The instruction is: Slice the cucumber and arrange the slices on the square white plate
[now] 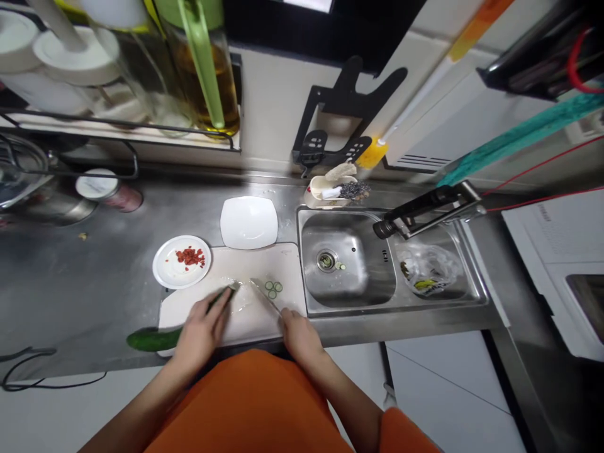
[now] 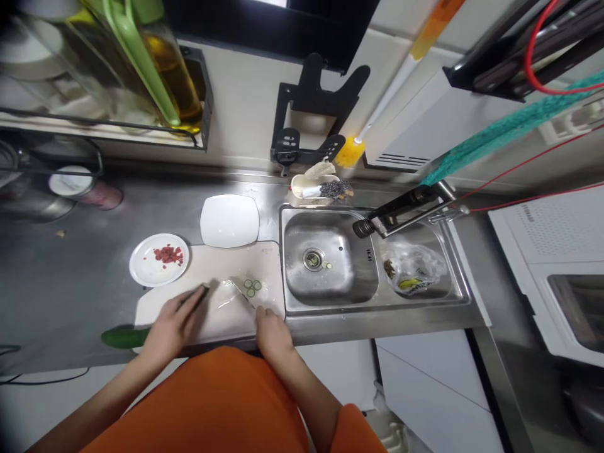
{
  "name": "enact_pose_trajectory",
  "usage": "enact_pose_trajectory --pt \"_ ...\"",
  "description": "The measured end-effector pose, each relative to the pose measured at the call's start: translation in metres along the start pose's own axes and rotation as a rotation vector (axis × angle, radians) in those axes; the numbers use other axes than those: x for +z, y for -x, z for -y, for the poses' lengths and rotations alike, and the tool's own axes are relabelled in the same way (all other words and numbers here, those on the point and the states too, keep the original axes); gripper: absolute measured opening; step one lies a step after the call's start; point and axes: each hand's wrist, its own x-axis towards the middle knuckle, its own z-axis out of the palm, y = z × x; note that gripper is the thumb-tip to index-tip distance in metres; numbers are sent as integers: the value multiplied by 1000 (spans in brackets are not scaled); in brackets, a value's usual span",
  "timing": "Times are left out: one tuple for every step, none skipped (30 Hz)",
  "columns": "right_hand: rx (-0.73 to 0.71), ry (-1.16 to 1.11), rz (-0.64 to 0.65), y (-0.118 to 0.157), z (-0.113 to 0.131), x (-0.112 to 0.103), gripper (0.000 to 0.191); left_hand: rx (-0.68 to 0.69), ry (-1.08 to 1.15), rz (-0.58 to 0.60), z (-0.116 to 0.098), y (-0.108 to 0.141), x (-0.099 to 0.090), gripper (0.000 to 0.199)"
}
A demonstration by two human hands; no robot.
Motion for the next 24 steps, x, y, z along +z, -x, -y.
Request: enact_pose_trajectory --pt "-1 3 2 1 0 0 27 -61 -19 -70 9 -1 -9 49" --pt "-6 6 3 1 1 0 27 -122 -44 -135 19 -2 -18 50" --pt "-13 9 1 2 1 1 27 -185 -76 -184 30 -4 -27 51" --pt "-21 12 -2 2 1 1 27 -258 -119 -238 42 -7 -35 52" --pt "-29 16 -5 3 2 0 27 -318 -163 -270 54 -9 -42 53" --pt "-34 20 -6 3 2 0 27 -364 -201 -293 67 -12 -48 55" --pt "-37 24 -4 4 3 -1 28 -402 -235 -312 79 -16 -54 55" --pt "-38 29 -3 4 3 -2 29 -434 -263 -334 92 -19 -58 55" --pt "-39 34 -3 5 3 -3 30 -464 -289 -357 103 -23 -62 56" --pt "-40 40 -3 5 4 -4 31 -481 -310 -358 114 -27 -65 56" --pt "-43 47 -6 5 4 -5 32 -503 -329 -359 125 -31 -67 56" --pt "-47 54 -10 6 5 -7 32 -521 -345 -359 134 -36 -69 56" --pt "-53 62 -12 6 5 -8 33 -534 -355 -358 142 -40 -70 56" --pt "-59 69 -15 7 6 -8 33 -545 -359 -352 149 -45 -70 56" --pt "-64 75 -20 8 6 -9 34 -556 -359 -344 154 -49 -70 57" --pt "-70 78 -29 9 6 -9 35 -569 -357 -335 159 -53 -69 57" --pt "-80 79 -41 10 6 -8 36 -587 -354 -325 164 -57 -67 57" --pt "-91 78 -56 11 6 -8 36 -604 -348 -309 168 -60 -65 57" --pt "-103 75 -76 12 5 -7 36 -617 -339 -292 172 -62 -62 57" --pt "-116 72 -95 12 5 -5 35 -623 -328 -272 176 -63 -59 57" --pt "-128 70 -114 13 4 -4 35 -622 -314 -254 181 -63 -57 57" --pt "-138 68 -132 13 3 -2 34 -616 -298 -240 185 -63 -55 56" --pt "-144 66 -149 14 2 0 34 -608 -284 -235 190 -61 -53 56" --pt "-146 64 -165 14 0 1 34 -598 -275 -240 193 -60 -53 56"
